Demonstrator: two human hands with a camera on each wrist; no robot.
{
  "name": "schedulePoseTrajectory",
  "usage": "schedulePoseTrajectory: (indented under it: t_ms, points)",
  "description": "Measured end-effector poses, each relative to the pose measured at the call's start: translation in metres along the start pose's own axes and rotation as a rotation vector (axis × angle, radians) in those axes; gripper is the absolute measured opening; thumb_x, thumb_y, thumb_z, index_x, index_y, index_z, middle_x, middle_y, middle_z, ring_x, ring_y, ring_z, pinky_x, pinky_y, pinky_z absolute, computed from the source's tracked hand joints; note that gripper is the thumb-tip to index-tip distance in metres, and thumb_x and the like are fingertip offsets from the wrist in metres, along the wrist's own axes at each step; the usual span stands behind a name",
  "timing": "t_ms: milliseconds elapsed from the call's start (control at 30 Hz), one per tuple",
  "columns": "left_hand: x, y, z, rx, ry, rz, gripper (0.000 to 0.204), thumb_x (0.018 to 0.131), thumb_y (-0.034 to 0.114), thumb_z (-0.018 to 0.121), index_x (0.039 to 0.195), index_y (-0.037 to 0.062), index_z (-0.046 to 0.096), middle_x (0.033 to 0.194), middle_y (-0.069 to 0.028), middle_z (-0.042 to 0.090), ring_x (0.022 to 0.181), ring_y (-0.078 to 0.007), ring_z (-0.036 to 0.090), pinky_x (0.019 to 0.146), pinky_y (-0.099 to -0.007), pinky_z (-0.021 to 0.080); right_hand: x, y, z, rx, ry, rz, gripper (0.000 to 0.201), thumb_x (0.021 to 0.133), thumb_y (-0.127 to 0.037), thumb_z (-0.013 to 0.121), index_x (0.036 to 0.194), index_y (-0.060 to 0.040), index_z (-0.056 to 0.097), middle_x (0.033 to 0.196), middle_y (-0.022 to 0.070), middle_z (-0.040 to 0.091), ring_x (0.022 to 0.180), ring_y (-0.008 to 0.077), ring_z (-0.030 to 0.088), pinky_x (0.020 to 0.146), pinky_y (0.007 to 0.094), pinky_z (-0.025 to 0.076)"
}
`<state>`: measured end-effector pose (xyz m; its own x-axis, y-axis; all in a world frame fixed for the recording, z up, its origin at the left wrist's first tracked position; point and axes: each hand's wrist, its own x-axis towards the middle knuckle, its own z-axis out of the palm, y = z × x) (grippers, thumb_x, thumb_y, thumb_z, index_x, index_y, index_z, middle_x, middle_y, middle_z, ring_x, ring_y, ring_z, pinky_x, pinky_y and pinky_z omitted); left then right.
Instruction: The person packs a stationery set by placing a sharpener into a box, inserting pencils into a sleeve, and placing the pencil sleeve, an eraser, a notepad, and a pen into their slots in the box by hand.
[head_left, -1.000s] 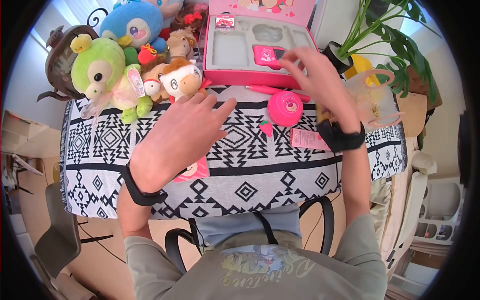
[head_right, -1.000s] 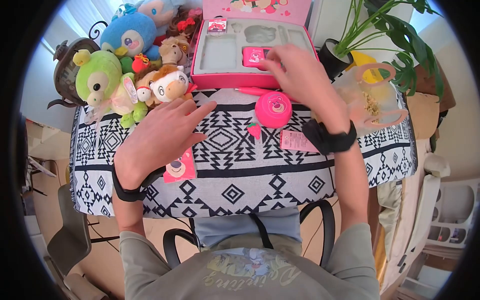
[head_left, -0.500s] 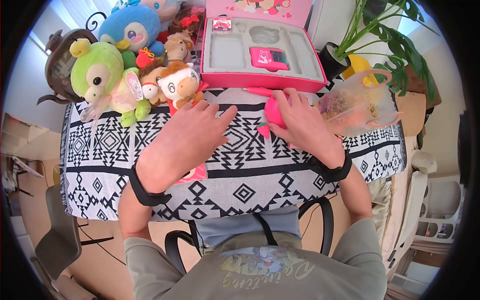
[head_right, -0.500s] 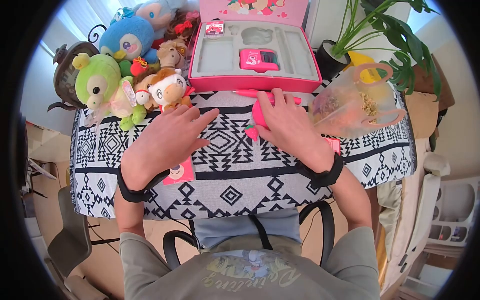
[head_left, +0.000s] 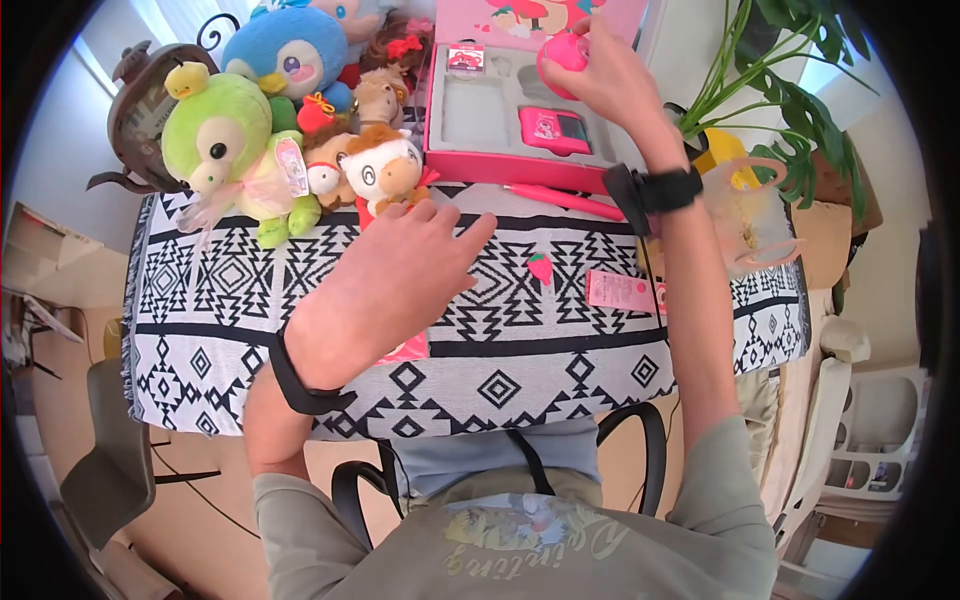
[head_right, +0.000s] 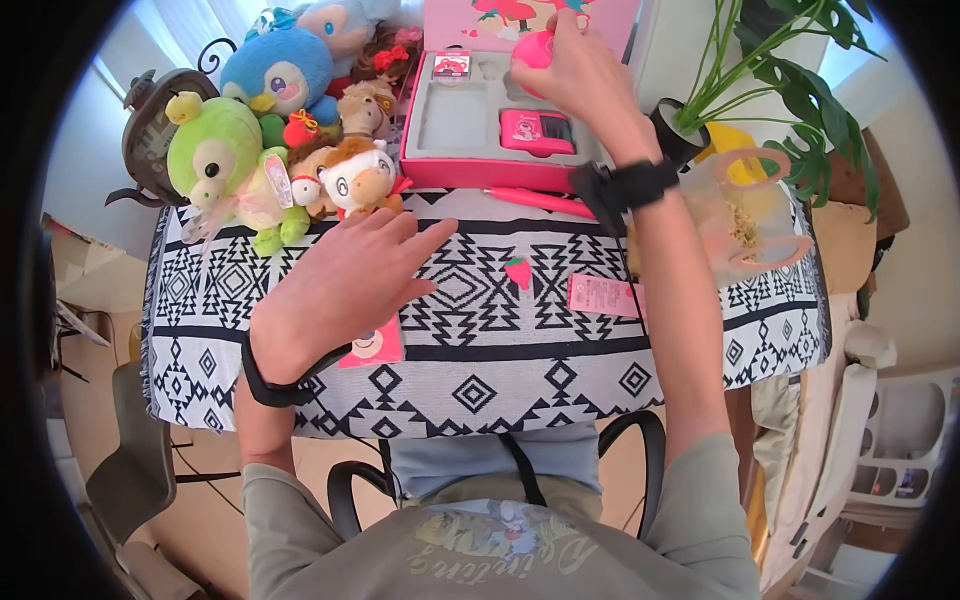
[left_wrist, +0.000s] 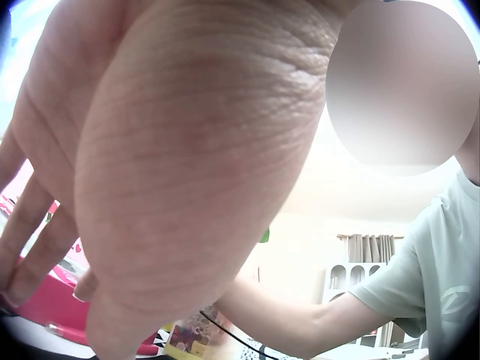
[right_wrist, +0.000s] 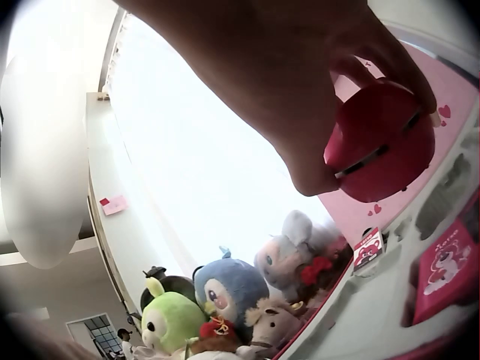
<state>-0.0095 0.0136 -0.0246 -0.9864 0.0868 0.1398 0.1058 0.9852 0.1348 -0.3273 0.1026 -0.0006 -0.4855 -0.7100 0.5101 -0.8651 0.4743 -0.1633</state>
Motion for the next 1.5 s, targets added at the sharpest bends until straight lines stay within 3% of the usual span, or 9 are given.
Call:
schedulePoseTrajectory:
  t_ms: [133,433,633,833,1033,1233,1333,1433,1500]
  points:
    - [-0.001,0.0,0.002,0.006,0.008,0.0,0.056,0.093,0.024,0.076,0.143,0.0072,0.057,0.104,-0.0099,0.065,0.106,-0.0292,0.063,0.093,-0.0411,0.05,0.033,0.033,0.058,-0.083,0.025,-0.016,0.067,0.083,-0.049,0.076,0.125,-0.0002,0.057,0.108,0.0216,0.074,0.095,0.0426,0.073,0.079,0.0501,0.059]
    - [-0.002,0.002,0.001,0.04,-0.013,-0.009,0.054,0.095,0.024,0.074,0.142,0.0058,0.056,0.105,-0.0104,0.065,0.108,-0.0284,0.063,0.093,-0.0402,0.05,0.025,0.033,0.082,-0.107,-0.215,0.082,0.074,0.087,-0.061,0.071,0.135,-0.0051,0.061,0.12,0.0242,0.072,0.111,0.0411,0.07,0.095,0.0504,0.055]
    - [0.0,0.002,0.005,0.05,-0.029,0.003,0.054,0.095,0.025,0.074,0.142,0.0057,0.057,0.107,-0.0103,0.065,0.109,-0.0279,0.063,0.093,-0.0402,0.05,0.021,0.046,0.089,-0.129,-0.16,-0.001,0.071,0.092,-0.059,0.069,0.14,-0.0069,0.061,0.128,0.026,0.068,0.114,0.0425,0.069,0.096,0.0508,0.055]
    - [0.002,0.003,0.002,0.049,-0.07,-0.02,0.054,0.095,0.025,0.074,0.143,0.006,0.057,0.107,-0.0103,0.066,0.109,-0.0281,0.063,0.093,-0.0403,0.05,0.032,0.073,0.102,0.135,-0.264,-0.06,0.058,0.102,-0.044,0.063,0.141,-0.0012,0.062,0.125,0.0257,0.07,0.118,0.0401,0.068,0.102,0.0449,0.053]
    - [0.002,0.003,0.004,0.07,-0.067,-0.013,0.054,0.095,0.026,0.073,0.143,0.0061,0.058,0.108,-0.0103,0.065,0.11,-0.028,0.063,0.093,-0.0404,0.05,0.026,0.062,0.097,0.04,-0.172,-0.076,0.054,0.099,-0.039,0.068,0.137,-0.0009,0.066,0.123,0.0244,0.073,0.11,0.038,0.071,0.096,0.0441,0.055]
    - [0.003,0.004,0.002,0.06,-0.079,-0.028,0.054,0.096,0.027,0.073,0.143,0.0065,0.058,0.109,-0.0104,0.065,0.11,-0.028,0.063,0.093,-0.0405,0.05,0.015,0.044,0.088,0.09,-0.343,0.023,0.044,0.099,-0.039,0.067,0.119,0.0,0.074,0.106,0.0221,0.076,0.103,0.0402,0.072,0.09,0.0457,0.055]
    - [0.003,0.004,0.004,0.051,-0.074,-0.012,0.054,0.096,0.027,0.073,0.143,0.0067,0.058,0.109,-0.0103,0.065,0.11,-0.0279,0.063,0.093,-0.0406,0.05,0.01,0.045,0.088,0.091,-0.241,0.003,0.041,0.1,-0.04,0.06,0.104,-0.0022,0.077,0.097,0.0228,0.075,0.097,0.0432,0.071,0.087,0.051,0.055]
    - [0.004,0.006,0.005,0.056,-0.089,-0.016,0.055,0.096,0.027,0.073,0.144,0.007,0.057,0.109,-0.0101,0.066,0.11,-0.028,0.063,0.093,-0.0408,0.051,0.003,0.037,0.07,-0.032,-0.264,-0.03,0.042,0.102,-0.038,0.064,0.121,-0.0022,0.073,0.107,0.0215,0.076,0.102,0.0415,0.072,0.093,0.0483,0.054]
    - [0.006,0.006,0.008,0.049,-0.102,-0.013,0.055,0.095,0.028,0.073,0.144,0.0072,0.057,0.108,-0.0101,0.065,0.11,-0.0281,0.063,0.093,-0.0409,0.051,-0.011,0.021,0.043,0.06,0.067,-0.233,0.037,0.103,-0.035,0.065,0.12,-0.0043,0.074,0.105,0.0221,0.075,0.099,0.0407,0.072,0.089,0.0473,0.055]
